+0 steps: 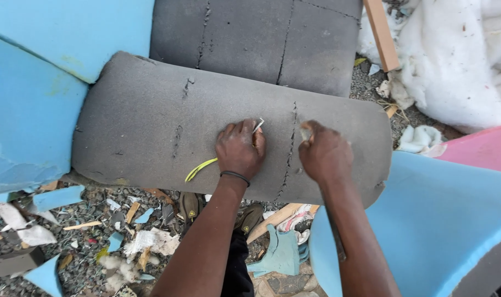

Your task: Measuring and marking a piece of grey foam using a tape measure and a pencil, using a wooden slat as a straight edge.

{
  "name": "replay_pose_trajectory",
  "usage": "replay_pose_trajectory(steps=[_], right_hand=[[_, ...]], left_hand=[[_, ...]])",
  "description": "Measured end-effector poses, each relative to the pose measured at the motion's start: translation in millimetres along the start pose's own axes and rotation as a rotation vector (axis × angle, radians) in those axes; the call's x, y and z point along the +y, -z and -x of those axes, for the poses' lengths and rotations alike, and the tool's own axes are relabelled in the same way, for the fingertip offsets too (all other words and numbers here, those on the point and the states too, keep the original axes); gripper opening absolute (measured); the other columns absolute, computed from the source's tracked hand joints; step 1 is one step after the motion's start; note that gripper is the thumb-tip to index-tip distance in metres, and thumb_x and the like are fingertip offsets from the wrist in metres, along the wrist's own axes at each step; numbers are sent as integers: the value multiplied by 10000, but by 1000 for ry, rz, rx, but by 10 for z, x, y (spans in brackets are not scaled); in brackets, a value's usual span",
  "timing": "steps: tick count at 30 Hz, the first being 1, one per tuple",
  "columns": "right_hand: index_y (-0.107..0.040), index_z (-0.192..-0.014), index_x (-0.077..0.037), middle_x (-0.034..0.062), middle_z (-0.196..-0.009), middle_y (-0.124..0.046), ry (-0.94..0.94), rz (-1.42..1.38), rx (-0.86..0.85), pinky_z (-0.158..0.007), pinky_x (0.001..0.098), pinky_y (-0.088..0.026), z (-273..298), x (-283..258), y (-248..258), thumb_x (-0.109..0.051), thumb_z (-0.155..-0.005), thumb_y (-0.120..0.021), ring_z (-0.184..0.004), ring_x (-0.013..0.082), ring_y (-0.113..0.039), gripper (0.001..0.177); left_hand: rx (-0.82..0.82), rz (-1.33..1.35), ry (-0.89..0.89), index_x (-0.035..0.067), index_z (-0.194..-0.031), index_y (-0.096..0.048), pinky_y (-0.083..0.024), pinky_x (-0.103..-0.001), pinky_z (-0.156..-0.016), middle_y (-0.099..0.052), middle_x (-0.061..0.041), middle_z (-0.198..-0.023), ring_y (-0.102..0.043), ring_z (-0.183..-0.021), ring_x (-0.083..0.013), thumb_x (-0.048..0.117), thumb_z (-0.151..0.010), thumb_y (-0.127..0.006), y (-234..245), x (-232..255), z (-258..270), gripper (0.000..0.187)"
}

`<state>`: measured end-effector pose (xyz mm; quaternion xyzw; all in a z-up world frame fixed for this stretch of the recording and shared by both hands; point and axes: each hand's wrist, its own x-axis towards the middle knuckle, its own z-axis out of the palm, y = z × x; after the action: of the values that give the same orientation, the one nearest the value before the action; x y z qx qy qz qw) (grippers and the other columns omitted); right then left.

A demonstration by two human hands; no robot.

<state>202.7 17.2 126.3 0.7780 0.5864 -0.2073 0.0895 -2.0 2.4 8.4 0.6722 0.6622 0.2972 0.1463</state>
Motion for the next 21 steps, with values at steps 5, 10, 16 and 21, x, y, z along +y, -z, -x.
replay_pose_trajectory(steps=[5,10,16,21], right_hand=[[-830,-1628,-234,208,-1069,-936,-15,-53,-55,-973,743,-691,723,-123,3,-223,-1062,-754,-1061,563,-897,571],[-823,-1607,-294,198,-1053,-919,-65,-121,-69,-955,766,-686,1330,-189,-82,-252,-1051,-724,-1070,581,-871,567],[-763,-1638,-355,-14,-934,-762,-212,-292,-164,-760,529,-546,1796,-716,-289,-298,-1102,-746,-826,307,-723,539],[-739,-1672,-341,14,-1007,-917,-286,-485,-245,-762,475,-693,2047,-1351,-392,-273,-1111,-739,-816,222,-822,566]], left_hand=[[-6,-9,2,162,-1100,-831,-678,-544,-835,-842,-111,-908,-875,-955,-384,335,-1094,-721,1,-25,-5,206],[-62,51,40,146,-1122,-850,-682,-563,-839,-859,-122,-921,-883,-955,-403,340,-1111,-700,40,-26,-42,245],[-364,373,91,220,-1223,-770,-533,-695,-724,-886,-162,-965,-797,-915,-564,448,-1160,-566,635,-444,-281,312],[-181,137,236,178,-1216,-756,-603,-563,-581,-833,-131,-842,-821,-696,-376,493,-1285,-559,1336,-1501,-598,378]])
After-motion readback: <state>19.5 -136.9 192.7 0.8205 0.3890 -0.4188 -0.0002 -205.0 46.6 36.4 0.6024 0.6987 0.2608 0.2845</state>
